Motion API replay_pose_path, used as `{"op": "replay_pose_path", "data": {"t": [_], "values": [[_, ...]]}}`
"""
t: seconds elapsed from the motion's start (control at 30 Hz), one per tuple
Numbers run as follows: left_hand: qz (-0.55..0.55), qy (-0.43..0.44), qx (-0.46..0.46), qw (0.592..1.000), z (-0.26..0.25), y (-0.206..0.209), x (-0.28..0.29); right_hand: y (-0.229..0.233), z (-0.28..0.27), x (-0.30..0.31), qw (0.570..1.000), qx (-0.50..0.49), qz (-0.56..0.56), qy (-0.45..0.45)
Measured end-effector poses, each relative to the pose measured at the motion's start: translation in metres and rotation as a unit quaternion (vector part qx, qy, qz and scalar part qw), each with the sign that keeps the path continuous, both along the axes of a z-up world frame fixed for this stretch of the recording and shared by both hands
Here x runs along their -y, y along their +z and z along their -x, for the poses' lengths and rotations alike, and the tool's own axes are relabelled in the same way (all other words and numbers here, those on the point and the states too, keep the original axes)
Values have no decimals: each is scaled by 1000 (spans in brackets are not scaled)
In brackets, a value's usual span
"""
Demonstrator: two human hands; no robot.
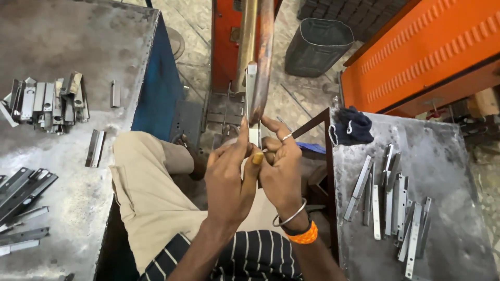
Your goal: Assembling and welding small metal components using a spot welding machine at a factory workstation.
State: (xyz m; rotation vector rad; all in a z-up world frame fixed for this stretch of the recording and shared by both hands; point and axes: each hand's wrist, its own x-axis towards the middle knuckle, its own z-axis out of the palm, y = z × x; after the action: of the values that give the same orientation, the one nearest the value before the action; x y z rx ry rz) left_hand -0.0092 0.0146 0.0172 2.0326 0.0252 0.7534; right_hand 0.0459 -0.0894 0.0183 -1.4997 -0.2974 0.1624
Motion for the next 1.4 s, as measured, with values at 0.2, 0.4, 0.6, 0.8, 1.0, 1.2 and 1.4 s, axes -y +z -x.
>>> {"op": "replay_pose_path", "data": {"t": [0.2, 0.4, 0.6, 0.8, 1.0, 1.2, 1.4], "values": [[13, 6, -11, 1000, -2, 1, 4, -7, -2, 2, 1000, 12, 8, 19], [16, 12, -9, 1000, 17, -9, 10, 3, 24, 5, 998, 20, 53, -2], [21, 2, -36, 999, 43, -14, 11, 8, 47, 1, 998, -50, 26, -18], [334, -46, -119, 934, 33, -37, -20, 6, 64, -6, 994, -47, 90, -38], [626, -183, -75, 754, 40, -83, -76, -11, 79, -35, 979, -148, 56, 128], [632, -27, -120, 765, 77, -114, -135, -27, 76, -45, 923, 7, 321, 212], [524, 222, -150, 808, 132, -207, -231, -49, 69, -41, 901, -44, 356, 246]]}}
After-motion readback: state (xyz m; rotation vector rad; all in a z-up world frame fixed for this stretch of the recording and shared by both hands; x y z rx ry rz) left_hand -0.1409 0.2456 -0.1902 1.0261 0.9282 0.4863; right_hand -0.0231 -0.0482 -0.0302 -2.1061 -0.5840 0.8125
